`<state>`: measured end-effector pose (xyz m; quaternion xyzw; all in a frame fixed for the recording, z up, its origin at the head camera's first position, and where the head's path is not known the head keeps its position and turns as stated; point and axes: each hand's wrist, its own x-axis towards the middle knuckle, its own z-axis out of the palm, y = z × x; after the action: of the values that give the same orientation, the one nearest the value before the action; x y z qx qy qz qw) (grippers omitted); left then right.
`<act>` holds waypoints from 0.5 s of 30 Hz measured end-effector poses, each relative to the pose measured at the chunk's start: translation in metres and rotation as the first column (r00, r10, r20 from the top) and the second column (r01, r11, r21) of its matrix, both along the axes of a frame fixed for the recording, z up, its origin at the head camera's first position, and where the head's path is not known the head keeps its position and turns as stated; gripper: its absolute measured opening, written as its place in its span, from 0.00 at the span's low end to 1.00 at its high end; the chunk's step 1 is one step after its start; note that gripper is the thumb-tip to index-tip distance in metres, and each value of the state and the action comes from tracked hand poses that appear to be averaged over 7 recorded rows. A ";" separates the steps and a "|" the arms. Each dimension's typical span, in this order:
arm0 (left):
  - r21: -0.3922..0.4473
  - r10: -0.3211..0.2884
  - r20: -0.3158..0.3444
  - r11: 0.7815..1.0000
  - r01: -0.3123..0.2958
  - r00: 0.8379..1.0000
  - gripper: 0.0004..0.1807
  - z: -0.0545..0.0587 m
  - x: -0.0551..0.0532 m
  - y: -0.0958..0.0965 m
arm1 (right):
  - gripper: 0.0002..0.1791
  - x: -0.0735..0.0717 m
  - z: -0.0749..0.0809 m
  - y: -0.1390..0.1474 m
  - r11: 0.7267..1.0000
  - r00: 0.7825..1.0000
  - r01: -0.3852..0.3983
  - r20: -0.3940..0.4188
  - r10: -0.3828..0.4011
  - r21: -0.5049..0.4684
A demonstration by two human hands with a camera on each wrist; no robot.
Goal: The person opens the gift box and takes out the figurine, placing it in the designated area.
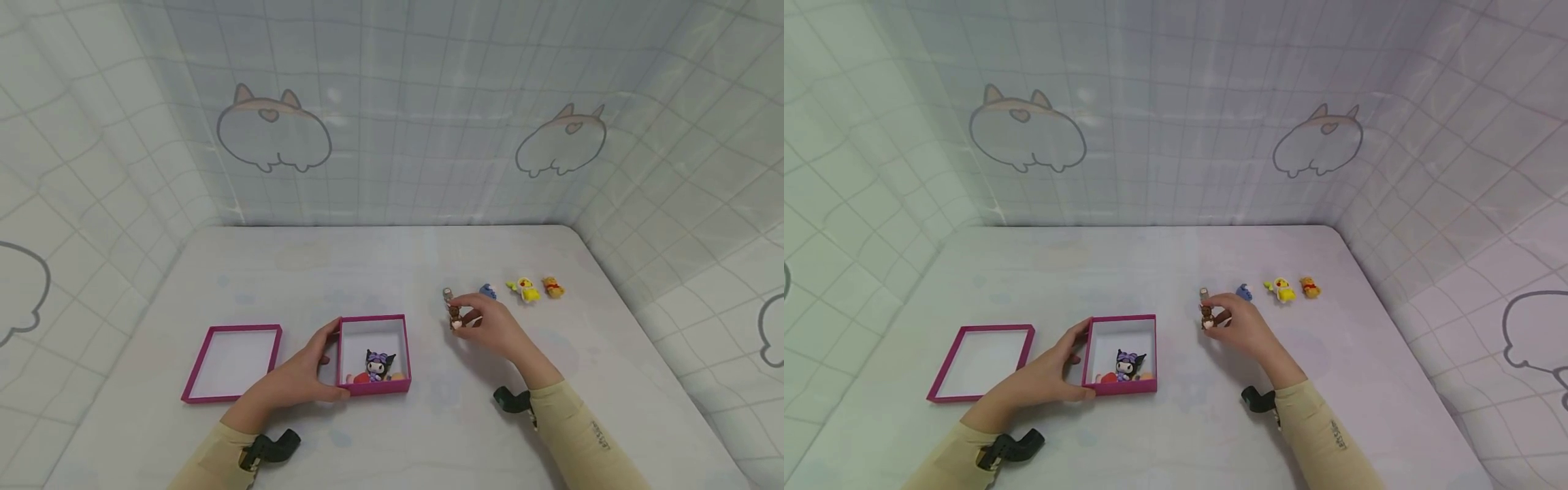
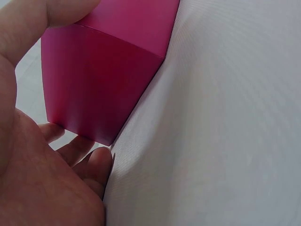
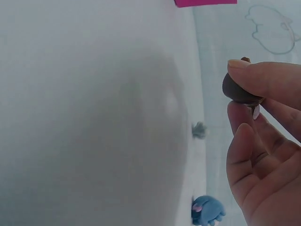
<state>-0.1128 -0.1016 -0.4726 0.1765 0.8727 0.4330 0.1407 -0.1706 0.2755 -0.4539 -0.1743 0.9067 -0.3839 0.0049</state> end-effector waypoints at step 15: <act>0.009 0.004 0.017 1.000 -0.004 1.000 0.65 0.001 0.000 0.001 | 0.29 -0.007 -0.009 0.005 0.995 0.987 0.071 0.141 -0.080 0.071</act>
<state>-0.1127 -0.1011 -0.4718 0.1718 0.8698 0.4387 0.1464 -0.1771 0.2806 -0.4629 -0.1113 0.9220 -0.3656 0.0615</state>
